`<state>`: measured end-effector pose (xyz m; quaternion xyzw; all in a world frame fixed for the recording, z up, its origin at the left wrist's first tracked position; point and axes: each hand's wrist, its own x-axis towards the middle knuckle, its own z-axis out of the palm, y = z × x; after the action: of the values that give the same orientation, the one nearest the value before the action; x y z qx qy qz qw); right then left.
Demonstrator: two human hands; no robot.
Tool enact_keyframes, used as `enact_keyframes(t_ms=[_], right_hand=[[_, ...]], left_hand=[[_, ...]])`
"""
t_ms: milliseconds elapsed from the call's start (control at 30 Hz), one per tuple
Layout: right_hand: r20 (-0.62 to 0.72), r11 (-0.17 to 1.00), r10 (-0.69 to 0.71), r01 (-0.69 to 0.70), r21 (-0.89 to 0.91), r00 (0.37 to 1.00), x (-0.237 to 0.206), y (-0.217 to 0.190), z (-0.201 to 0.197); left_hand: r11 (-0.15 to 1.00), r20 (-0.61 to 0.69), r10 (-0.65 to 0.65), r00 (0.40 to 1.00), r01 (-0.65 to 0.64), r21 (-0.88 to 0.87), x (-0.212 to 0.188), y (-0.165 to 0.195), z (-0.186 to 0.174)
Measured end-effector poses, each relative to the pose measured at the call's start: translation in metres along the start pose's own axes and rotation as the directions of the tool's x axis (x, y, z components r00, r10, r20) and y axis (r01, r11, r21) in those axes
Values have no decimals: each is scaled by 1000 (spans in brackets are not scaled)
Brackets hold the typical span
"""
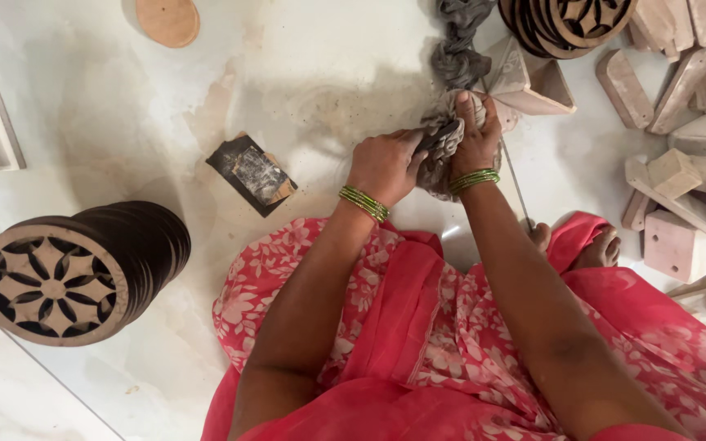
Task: The person sits on the floor and wipes dust off carved round wooden decorative discs using a cloth, working one disc at a time. They place each wiped disc onto a growing stack of finished pieces and pick up the next dusty disc to continue.
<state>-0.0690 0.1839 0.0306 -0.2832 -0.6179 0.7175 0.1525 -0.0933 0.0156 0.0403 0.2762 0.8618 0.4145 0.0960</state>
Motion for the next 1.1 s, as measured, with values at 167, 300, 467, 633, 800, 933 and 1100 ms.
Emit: enact_keyframes(t_ms=[167, 300, 467, 633, 800, 933, 1100], right_hand=[[-15, 965, -247, 245, -96, 969, 1, 1, 0], [402, 496, -616, 731, -469, 677, 2, 0, -4], [504, 388, -570, 753, -531, 649, 1, 0, -9], [93, 865, -230, 248, -437, 969, 1, 4, -11], [-45, 999, -39, 40, 20, 998, 3, 9, -13], [85, 875, -387, 395, -281, 918, 5, 11, -17], [543, 347, -586, 792, -502, 601, 5, 14, -22]], left_hand=[[999, -17, -37, 999, 37, 0, -3, 0, -1], [999, -10, -36, 999, 36, 34, -3, -1, 5], [998, 32, -28, 999, 26, 66, -3, -5, 10], [1000, 14, -19, 1000, 18, 21, -3, -4, 9], [997, 21, 0, 1000, -1, 76, -1, 1, 3], [997, 24, -67, 997, 65, 41, -4, 4, -3], [997, 66, -48, 997, 44, 69, -4, 2, -3]])
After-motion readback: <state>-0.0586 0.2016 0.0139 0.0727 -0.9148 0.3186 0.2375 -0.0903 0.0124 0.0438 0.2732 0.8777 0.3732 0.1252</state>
